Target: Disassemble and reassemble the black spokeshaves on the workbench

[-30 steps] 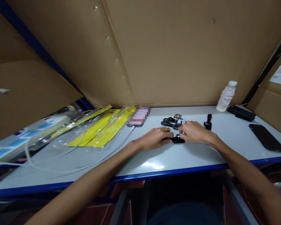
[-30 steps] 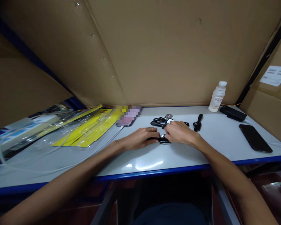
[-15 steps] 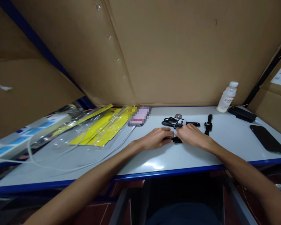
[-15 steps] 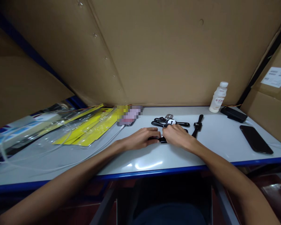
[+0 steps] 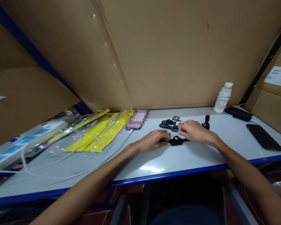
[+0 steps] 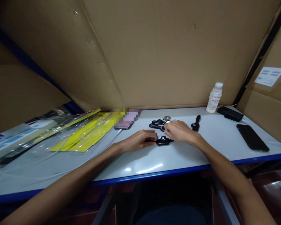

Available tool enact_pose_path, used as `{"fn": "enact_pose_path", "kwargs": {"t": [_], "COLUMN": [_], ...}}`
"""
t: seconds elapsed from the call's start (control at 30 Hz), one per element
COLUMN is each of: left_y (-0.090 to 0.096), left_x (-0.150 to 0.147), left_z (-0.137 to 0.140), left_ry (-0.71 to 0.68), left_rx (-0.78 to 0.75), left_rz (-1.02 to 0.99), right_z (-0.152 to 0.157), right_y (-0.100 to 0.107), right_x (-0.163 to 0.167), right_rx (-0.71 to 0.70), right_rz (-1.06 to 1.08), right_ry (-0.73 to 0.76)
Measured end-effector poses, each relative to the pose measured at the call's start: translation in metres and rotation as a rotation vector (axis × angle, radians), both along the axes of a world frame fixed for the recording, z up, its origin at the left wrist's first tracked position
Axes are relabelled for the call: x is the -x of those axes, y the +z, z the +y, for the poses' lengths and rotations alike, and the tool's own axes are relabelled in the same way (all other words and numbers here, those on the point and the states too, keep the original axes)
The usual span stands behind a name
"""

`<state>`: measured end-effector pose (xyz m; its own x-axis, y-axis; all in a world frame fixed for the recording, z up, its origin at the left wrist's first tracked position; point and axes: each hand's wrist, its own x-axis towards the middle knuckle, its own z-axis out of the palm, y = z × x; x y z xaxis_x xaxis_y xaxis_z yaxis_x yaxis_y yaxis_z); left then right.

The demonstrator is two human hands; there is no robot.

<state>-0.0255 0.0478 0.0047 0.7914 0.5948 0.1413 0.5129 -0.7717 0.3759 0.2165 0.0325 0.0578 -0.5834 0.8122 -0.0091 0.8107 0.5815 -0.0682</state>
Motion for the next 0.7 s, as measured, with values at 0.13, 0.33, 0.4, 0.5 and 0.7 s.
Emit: {"fn": "enact_pose_path", "kwargs": {"t": [0.13,0.33,0.4,0.5,0.7], "left_y": [-0.001,-0.004,-0.005,-0.006,-0.012], "left_x": [0.001,0.001,0.001,0.002,0.004], "left_z": [0.002,0.003,0.003,0.004,0.007], "left_ry": [0.006,0.017,0.020,0.022,0.038], "left_rx": [0.004,-0.003,-0.010,-0.028,-0.100], "left_rz": [0.009,0.013,0.016,0.015,-0.034], "right_z": [0.009,0.011,0.010,0.009,0.006], "right_y": [0.006,-0.006,-0.006,-0.005,-0.004], "right_x": [-0.019,-0.012,-0.009,-0.007,-0.005], "right_rx": [0.128,0.236,0.243,0.239,0.163], "right_rz": [0.011,-0.033,-0.048,-0.072,-0.055], "right_ry": [0.029,0.097,0.098,0.100,0.082]}}
